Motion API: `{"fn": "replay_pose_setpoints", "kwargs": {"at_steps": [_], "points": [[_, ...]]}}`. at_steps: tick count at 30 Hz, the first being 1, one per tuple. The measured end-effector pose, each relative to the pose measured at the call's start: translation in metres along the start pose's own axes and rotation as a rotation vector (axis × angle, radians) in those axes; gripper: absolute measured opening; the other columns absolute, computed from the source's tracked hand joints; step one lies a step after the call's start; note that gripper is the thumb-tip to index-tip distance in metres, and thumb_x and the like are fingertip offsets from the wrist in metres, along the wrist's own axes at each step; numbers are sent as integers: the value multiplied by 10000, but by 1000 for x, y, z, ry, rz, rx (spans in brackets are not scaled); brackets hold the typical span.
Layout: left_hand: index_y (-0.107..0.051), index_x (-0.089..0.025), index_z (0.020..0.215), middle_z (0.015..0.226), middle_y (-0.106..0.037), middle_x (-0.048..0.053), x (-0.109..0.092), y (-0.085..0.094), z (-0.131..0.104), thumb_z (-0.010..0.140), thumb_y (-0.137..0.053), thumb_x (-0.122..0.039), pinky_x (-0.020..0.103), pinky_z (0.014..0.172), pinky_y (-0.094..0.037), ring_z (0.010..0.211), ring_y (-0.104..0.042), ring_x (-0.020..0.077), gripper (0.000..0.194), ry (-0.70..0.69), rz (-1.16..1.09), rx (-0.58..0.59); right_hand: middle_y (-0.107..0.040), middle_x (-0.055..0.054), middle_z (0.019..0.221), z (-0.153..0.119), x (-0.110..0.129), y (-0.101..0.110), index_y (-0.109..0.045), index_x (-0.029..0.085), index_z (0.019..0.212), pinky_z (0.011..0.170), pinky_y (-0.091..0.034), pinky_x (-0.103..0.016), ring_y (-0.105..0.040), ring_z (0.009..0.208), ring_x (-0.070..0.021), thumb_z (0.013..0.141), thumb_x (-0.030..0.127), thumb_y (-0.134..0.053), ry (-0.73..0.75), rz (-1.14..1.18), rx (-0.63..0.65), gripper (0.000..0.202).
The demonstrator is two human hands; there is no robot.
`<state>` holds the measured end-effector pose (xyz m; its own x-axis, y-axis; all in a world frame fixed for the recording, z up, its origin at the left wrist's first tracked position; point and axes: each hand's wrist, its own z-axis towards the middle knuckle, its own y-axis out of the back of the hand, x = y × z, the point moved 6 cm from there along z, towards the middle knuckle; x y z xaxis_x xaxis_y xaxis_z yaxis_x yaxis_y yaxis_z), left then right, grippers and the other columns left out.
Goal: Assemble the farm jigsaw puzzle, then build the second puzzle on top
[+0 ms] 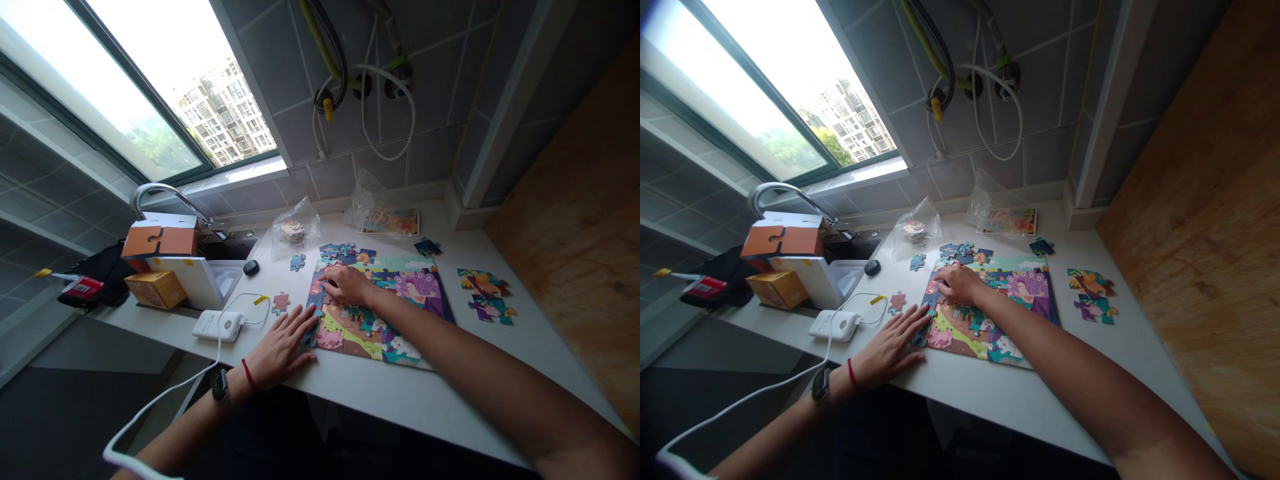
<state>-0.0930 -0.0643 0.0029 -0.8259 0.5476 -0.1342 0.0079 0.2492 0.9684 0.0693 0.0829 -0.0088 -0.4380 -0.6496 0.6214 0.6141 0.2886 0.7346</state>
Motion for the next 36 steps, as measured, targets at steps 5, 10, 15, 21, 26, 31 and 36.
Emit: {"fn": "replay_pose_setpoints", "kwargs": {"at_steps": [5,10,15,21,26,31,36], "points": [[-283,-264,1671,1731,-279,115,1,0,1,1067,-464,-587,566,1253,-346,1601,-264,362,709,7,-4,-15,-816,-88,1120,1,-1,-2,-827,199,1097,881,-510,-306,-742,1012,-245,969,198,-606,-9,-29,24,255],[-332,-301,1654,1719,-316,87,5,4,4,1066,-495,-559,579,1241,-369,1582,-314,362,662,11,-21,15,-817,-84,1128,1,-2,-2,-831,202,1087,897,-513,-293,-745,1023,-239,963,200,-610,-18,-27,25,253],[-453,-321,1589,1672,-420,70,17,10,9,1025,-629,-474,574,1236,-395,1549,-393,343,610,-16,-85,15,-820,-83,1122,1,-2,-2,-831,194,1081,895,-512,-294,-746,1019,-241,954,186,-606,-25,-29,20,259],[-518,-291,1544,1460,-646,131,33,16,18,823,-875,-474,544,1167,-493,1403,-569,347,825,17,-205,-87,-822,-75,1111,1,-1,0,-834,209,1067,863,-513,-289,-747,1002,-240,948,194,-613,-35,-31,17,251],[-574,-298,1498,1397,-682,131,30,20,21,796,-894,-484,544,1135,-518,1385,-578,358,794,28,-191,-76,-821,-86,1115,2,-1,0,-833,191,1074,879,-514,-297,-748,1013,-249,946,190,-609,-34,-26,20,258],[-644,-303,1415,1464,-651,100,26,22,21,830,-873,-460,539,1157,-505,1404,-562,338,647,-14,-191,-72,-822,-85,1114,1,-2,-1,-834,203,1057,885,-511,-298,-747,1009,-248,944,186,-616,-32,-14,15,246],[-678,-275,1361,1530,-603,79,21,19,18,945,-746,-486,571,1168,-493,1412,-552,330,472,-39,-131,-76,-820,-87,1112,1,-1,0,-831,197,1057,893,-513,-301,-748,1011,-248,947,182,-606,-38,0,8,250]]}}
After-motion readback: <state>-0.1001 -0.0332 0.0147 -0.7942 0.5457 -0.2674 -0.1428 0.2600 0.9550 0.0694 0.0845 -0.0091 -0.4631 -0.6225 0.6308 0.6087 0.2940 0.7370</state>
